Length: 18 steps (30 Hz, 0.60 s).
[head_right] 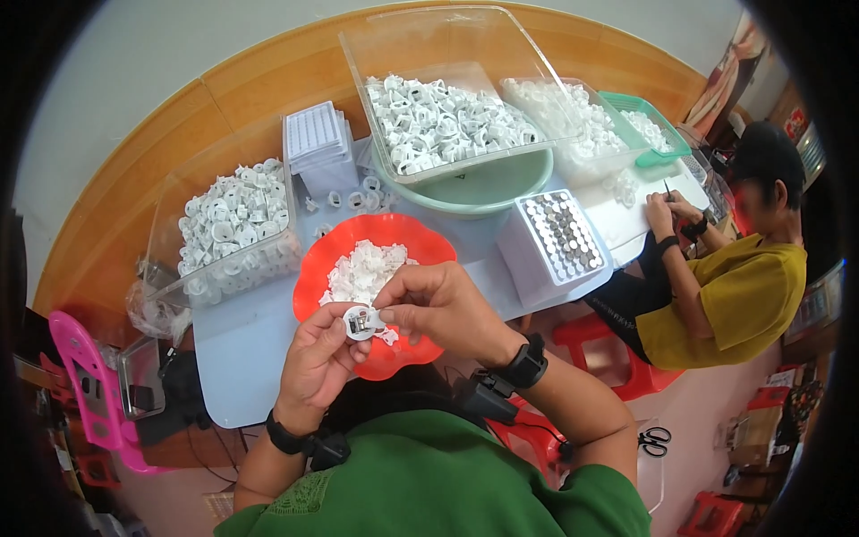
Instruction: Assemble small plastic components by hand and organize them on a work table.
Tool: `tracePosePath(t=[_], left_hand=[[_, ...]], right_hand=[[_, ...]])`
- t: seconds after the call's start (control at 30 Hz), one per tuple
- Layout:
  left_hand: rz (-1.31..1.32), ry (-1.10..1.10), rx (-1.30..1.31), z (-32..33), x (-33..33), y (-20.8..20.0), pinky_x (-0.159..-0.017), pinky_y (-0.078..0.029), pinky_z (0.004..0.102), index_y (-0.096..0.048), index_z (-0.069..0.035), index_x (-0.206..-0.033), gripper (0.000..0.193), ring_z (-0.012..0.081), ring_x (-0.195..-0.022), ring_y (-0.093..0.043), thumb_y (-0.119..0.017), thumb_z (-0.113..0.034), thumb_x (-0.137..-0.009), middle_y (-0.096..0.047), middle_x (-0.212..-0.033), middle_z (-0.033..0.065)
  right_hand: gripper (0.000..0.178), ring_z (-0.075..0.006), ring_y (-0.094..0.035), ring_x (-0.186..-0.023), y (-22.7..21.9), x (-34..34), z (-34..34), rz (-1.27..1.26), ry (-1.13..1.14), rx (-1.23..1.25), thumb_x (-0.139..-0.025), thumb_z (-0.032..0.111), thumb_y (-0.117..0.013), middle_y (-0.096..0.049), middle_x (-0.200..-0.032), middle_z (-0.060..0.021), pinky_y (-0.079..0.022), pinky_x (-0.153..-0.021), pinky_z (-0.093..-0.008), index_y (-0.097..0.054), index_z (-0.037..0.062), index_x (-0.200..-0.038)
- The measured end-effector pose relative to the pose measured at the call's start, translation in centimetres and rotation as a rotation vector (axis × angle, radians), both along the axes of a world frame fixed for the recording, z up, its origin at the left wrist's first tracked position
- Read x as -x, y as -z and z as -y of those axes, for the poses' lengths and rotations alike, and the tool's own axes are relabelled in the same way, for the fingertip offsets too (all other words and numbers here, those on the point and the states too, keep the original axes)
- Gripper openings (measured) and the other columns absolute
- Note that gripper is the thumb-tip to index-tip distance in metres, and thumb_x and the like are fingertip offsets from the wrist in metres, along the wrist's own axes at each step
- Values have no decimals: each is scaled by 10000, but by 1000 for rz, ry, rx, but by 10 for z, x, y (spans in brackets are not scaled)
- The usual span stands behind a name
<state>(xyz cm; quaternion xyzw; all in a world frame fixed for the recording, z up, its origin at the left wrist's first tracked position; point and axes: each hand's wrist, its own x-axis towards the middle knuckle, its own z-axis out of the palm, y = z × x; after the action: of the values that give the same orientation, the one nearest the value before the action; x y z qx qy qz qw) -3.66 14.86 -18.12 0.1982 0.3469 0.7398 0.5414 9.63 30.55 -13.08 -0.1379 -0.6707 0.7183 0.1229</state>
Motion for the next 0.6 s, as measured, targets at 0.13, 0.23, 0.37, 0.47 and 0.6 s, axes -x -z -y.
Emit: tracePosePath(t=[0.13,0.23,0.37,0.47,0.6], left_hand=[[-2,33,-15,-1,-1,3,-675,-512,241,-538,32,-1168,272,145,-807,-610,-510,-133,-954,-623,-969,95],[-12,37,-21,0,-3,5,-678,-515,242,-538,34,-1181,277,145,-808,-611,-506,-121,-954,-624,-967,96],[-26,30,-1,0,-4,4,-675,-516,247,-534,40,-1186,287,148,-791,-602,-500,-130,-957,-623,-954,104],[-50,30,5,0,-4,5,-675,-516,246,-541,38,-1182,288,146,-783,-601,-506,-136,-956,-626,-943,102],[-80,28,5,-1,-5,2,-672,-516,246,-552,37,-1171,283,143,-775,-600,-512,-139,-954,-628,-935,99]], right_hand=[[84,-86,-575,-665,4,0,6,-110,26,-113,-813,-45,-631,-593,-780,-31,-474,-569,-223,-634,-20,-893],[108,-142,-584,-675,5,1,8,-180,25,-419,-786,-64,-635,-574,-791,-65,-465,-587,-262,-622,-21,-884],[114,-184,-579,-656,2,0,12,-171,38,-479,-761,-72,-641,-578,-772,-85,-458,-575,-292,-607,-15,-855],[103,-131,-579,-666,4,0,12,-166,44,-529,-766,-67,-645,-599,-781,-58,-450,-554,-257,-627,-8,-848],[107,-179,-587,-678,5,2,13,-211,70,-596,-743,-75,-647,-604,-767,-73,-458,-576,-277,-620,-6,-819]])
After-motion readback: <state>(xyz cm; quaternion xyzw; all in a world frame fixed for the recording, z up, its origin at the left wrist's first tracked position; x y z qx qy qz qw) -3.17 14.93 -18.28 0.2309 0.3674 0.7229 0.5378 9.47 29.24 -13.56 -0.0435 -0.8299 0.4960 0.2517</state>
